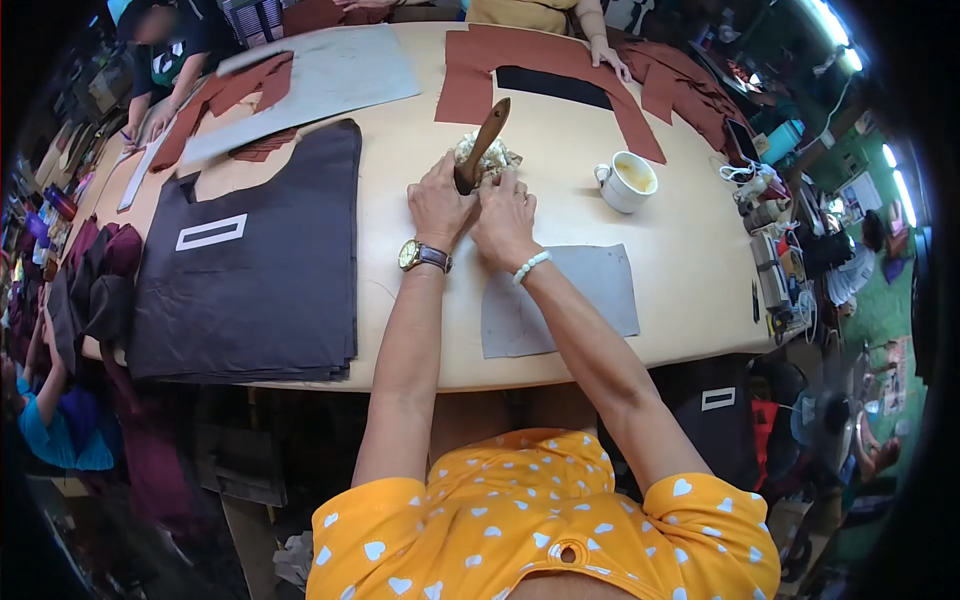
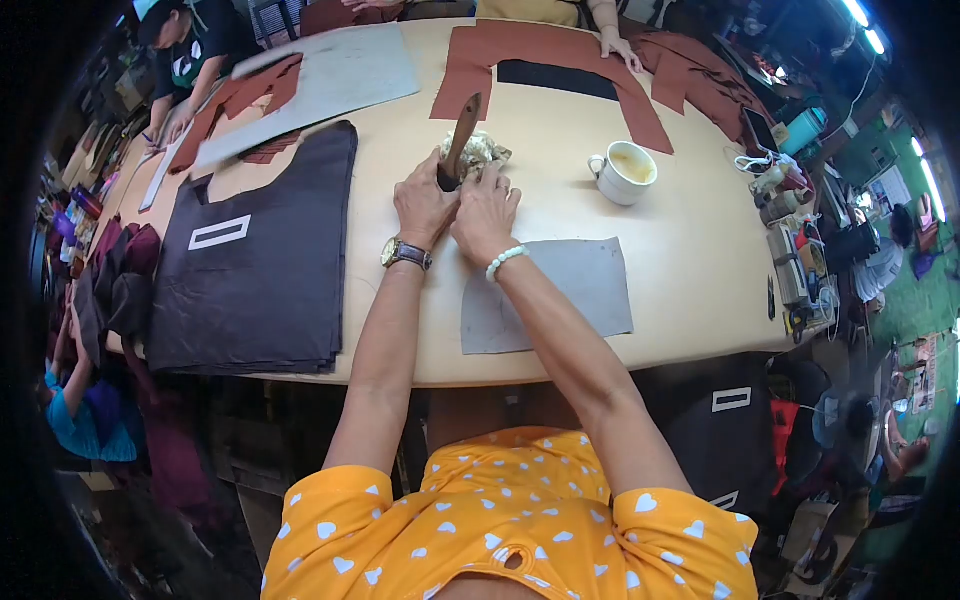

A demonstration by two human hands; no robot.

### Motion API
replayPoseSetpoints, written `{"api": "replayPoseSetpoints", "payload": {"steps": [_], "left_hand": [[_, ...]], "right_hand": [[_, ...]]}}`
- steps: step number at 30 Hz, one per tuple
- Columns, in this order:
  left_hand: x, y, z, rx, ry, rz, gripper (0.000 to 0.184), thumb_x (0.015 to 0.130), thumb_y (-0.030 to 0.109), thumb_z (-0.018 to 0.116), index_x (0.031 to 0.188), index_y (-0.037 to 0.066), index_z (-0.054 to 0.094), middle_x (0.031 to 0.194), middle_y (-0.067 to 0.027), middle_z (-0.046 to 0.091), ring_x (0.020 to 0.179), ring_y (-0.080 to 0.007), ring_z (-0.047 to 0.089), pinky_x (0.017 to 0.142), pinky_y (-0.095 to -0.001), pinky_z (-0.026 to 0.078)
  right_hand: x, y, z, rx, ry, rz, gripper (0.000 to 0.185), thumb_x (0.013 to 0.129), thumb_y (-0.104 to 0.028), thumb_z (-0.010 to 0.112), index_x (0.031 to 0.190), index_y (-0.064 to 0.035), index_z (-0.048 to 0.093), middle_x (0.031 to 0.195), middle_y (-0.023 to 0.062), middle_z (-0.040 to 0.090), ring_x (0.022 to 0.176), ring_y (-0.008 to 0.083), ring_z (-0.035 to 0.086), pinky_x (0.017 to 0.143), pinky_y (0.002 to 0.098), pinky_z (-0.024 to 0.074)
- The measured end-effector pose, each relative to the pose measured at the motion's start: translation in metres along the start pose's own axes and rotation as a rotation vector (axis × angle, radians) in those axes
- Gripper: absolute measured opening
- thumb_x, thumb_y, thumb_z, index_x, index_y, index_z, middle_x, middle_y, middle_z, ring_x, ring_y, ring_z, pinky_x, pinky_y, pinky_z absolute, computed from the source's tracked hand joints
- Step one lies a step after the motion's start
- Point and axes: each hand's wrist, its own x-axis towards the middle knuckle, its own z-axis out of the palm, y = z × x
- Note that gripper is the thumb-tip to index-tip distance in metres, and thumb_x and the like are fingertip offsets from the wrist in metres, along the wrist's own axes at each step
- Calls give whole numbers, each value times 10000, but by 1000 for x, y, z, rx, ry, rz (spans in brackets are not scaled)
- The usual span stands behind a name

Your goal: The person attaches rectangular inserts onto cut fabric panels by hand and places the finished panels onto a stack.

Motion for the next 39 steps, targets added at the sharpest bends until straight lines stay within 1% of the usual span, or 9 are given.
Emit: {"api": "replayPoseSetpoints", "payload": {"steps": [10,11,19,22,25,28,29,35,39], "left_hand": [[1,8,-14,43,-41,-3,649,593,379,761,1144,94,568,944,-103,650,873,-242,632,748,-356,482],[2,8,-13,25,-33,-5,657,588,374,766,1147,91,567,945,-103,650,873,-243,631,746,-357,481],[1,10,-15,-35,-88,-53,703,592,329,756,1214,115,506,945,-85,639,904,-247,605,771,-410,421],[3,8,-11,43,-99,-140,868,590,358,757,1305,25,394,903,-127,632,885,-268,605,770,-418,426],[2,2,-7,9,-64,-94,1018,580,381,762,1352,-59,265,884,-156,628,869,-287,606,773,-417,432],[3,-1,-5,0,-45,-71,1068,556,394,777,1361,-58,240,887,-151,629,851,-297,608,768,-412,439],[3,-2,-6,16,-58,-70,1075,552,397,779,1361,-62,239,887,-153,629,848,-299,608,766,-412,439],[5,1,-9,61,-105,-93,1083,544,384,785,1344,-105,244,886,-179,627,845,-297,612,760,-404,444],[8,5,-14,81,-162,-128,1065,554,358,792,1338,-111,245,1076,-147,629,914,-281,619,791,-360,483]], "right_hand": [[20,41,-29,872,-247,66,647,643,18,473,1289,-21,479,1116,239,537,968,249,565,810,279,453],[12,37,-28,973,-271,167,691,642,59,447,1328,-27,435,1061,131,562,894,174,556,772,238,442],[9,39,-39,1584,-351,64,706,728,2,473,1407,-80,298,934,31,528,777,105,538,722,221,437],[14,34,-38,1580,-407,64,694,747,-14,445,1417,-69,270,855,24,552,686,71,520,646,200,444],[26,28,-18,1146,-344,-30,684,778,-88,428,1432,-139,238,735,86,611,611,172,579,604,303,489],[26,31,-9,140,-3,-262,622,815,-188,410,1419,-210,261,734,209,610,638,329,601,614,425,490],[27,37,-6,149,-49,-235,596,836,-276,399,1411,-297,245,714,249,595,665,419,582,661,494,471],[22,46,-15,90,-105,-271,595,840,-270,414,1409,-330,250,696,210,608,657,384,592,669,482,473],[18,56,-14,164,-116,-307,575,848,-288,400,1403,-349,261,764,182,631,698,368,605,688,446,484]]}}
